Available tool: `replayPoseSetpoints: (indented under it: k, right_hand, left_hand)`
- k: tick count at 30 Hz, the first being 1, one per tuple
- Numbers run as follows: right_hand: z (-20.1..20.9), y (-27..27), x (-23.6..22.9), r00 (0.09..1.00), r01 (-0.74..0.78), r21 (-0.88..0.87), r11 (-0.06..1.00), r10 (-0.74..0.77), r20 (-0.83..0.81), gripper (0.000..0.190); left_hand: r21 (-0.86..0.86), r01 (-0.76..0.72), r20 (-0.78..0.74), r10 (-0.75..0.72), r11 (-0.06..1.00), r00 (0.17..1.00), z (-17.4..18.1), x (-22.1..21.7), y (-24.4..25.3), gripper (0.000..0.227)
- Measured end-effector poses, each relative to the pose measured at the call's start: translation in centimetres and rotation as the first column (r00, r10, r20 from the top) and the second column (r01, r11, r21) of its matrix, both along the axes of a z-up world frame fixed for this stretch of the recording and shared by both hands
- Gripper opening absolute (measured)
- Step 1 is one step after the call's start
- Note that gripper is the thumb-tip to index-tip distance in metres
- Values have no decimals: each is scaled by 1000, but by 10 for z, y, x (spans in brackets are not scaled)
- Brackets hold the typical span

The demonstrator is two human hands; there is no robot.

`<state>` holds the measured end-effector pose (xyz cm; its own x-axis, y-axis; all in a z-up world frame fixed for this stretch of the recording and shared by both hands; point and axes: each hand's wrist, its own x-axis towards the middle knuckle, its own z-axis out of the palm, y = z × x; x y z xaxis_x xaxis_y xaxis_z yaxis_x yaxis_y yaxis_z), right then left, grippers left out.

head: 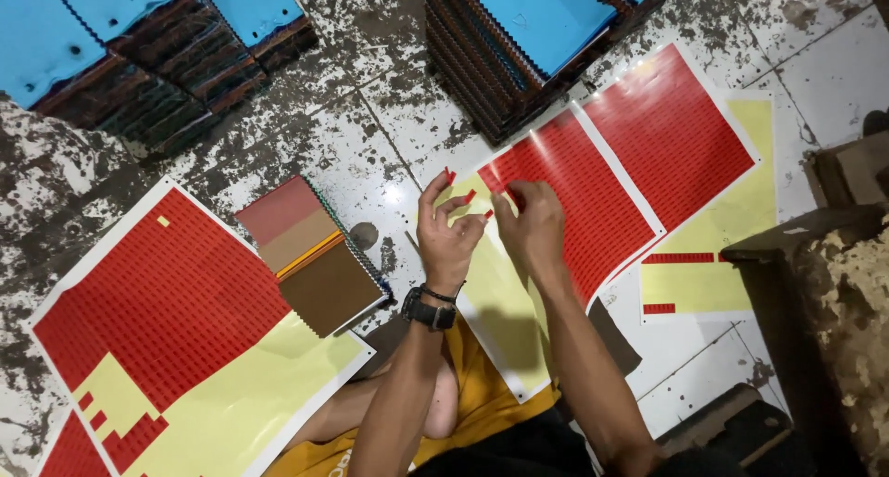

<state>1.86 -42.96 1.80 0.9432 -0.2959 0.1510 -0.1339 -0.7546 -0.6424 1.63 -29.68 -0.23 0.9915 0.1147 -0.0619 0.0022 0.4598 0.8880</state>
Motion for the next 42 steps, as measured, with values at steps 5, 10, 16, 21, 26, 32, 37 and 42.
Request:
replayPoseSetpoints:
  k: [5, 10, 16, 21, 26, 32, 37, 42]
  right_hand:
    - [-27, 5, 1, 992, 21, -155, 988, -2, 125, 15]
    - [-49, 3, 0, 956, 82, -301, 950, 11, 294, 6]
    - [-13, 15, -25, 976, -151, 460, 875, 58, 210, 14]
    - [1, 44, -35, 980, -194, 737, 647, 168, 110, 24]
    - [12, 17, 4, 979, -34, 231, 972, -15, 205, 25]
    - [-17, 13, 14, 989, 6, -76, 997, 5, 150, 16]
    - [-54, 6, 13, 940, 76, -254, 964, 15, 340, 13]
    - [-58, 1, 17, 918, 49, -241, 969, 51, 393, 12]
  left_hand:
    - [59, -48, 7, 48, 997, 999, 0, 3, 11, 81]
    - [70, -76, -34, 78, 995, 996, 16, 6, 17, 72]
    - [-29, -143, -105, 140, 989, 985, 27, 16, 12, 51]
    - [15, -121, -89, 122, 992, 989, 18, 23, -5, 54]
    - [68, -150, -62, 154, 986, 986, 27, 20, 9, 54]
    - [39, -157, -84, 160, 987, 984, 29, 18, 17, 53]
    - [-7, -145, -100, 144, 989, 985, 26, 16, 20, 53]
    - [-100, -149, -162, 131, 984, 978, 23, 17, 22, 52]
